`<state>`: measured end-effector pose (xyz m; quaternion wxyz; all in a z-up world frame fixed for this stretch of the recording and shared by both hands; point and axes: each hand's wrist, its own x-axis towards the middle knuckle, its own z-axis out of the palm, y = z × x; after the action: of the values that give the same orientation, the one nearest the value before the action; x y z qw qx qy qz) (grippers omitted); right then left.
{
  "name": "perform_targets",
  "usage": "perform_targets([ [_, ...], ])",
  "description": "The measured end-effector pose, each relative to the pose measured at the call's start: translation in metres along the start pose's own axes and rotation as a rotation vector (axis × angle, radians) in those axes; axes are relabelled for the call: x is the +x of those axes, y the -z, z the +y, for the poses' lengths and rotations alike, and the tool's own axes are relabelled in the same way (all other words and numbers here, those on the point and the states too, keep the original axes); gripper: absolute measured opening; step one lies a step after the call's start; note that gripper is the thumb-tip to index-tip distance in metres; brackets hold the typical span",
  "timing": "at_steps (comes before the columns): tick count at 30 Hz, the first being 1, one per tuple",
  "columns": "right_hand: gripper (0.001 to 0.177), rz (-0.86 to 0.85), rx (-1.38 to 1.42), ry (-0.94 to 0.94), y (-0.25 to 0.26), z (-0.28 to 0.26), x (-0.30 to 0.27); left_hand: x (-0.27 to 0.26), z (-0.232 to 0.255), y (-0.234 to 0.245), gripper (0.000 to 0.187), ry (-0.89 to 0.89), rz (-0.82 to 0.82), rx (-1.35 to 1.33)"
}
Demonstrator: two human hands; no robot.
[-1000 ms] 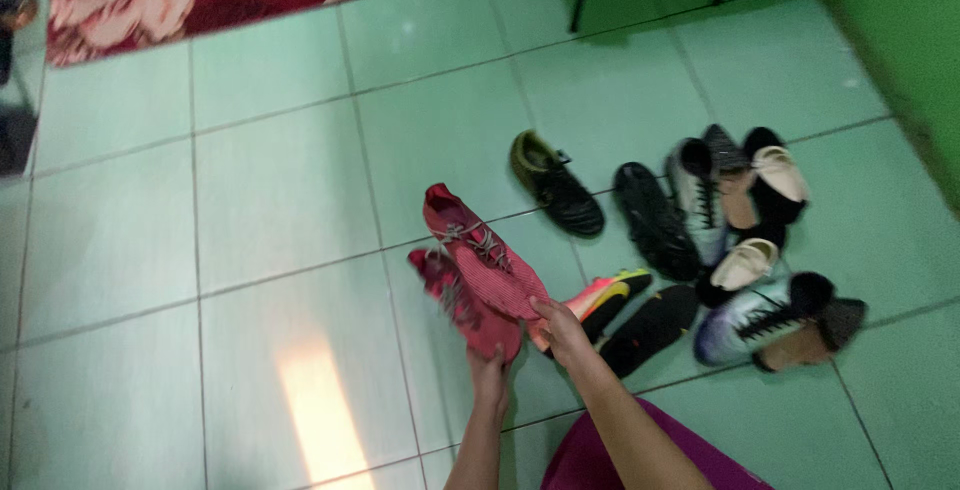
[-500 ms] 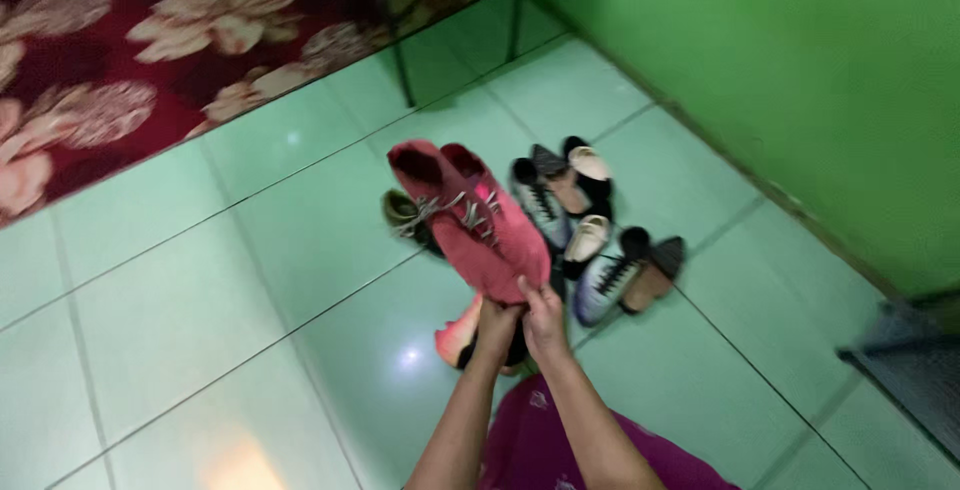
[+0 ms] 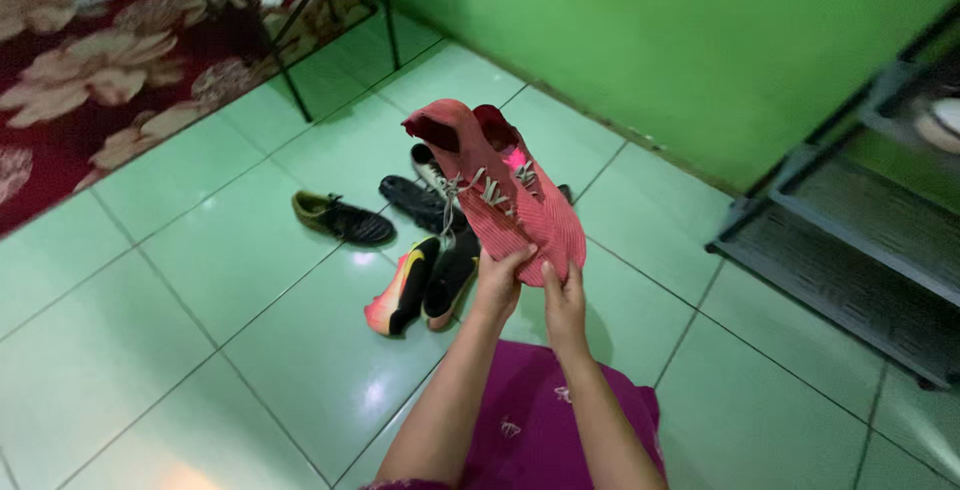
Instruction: The person sits on the floor and organizes multiple pairs of shoes by picking them up from the floor and placing them onto a multi-tier shoe rack. The person handles sneakers, flats, and boots, arranging them neatly on the shelves.
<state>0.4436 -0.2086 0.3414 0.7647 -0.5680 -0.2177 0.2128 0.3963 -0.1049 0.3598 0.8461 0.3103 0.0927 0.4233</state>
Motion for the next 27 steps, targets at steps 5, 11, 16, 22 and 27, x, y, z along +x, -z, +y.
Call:
perform_targets([
  [5, 0.060, 0.008, 0.009, 0.121, 0.023, -0.019, -0.004, 0.005, -0.004, -0.040, 0.066, 0.120, -0.017, 0.037],
  [11, 0.068, 0.089, 0.260, 0.130, 0.055, -0.035, 0.022, 0.023, -0.022, -0.082, 0.067, 0.165, -0.140, 0.024],
  [16, 0.066, 0.139, 0.280, 0.321, 0.078, -0.044, 0.054, 0.041, -0.038, -0.123, 0.065, 0.188, -0.196, 0.033],
  [22, 0.053, 0.168, 0.508, 0.579, 0.100, -0.036, 0.066, 0.034, -0.062, -0.125, 0.056, 0.225, -0.297, -0.053],
  [27, 0.056, 0.263, 0.548, 0.374, 0.110, -0.074, 0.064, 0.032, -0.064, -0.119, 0.057, 0.150, -0.271, -0.074],
])
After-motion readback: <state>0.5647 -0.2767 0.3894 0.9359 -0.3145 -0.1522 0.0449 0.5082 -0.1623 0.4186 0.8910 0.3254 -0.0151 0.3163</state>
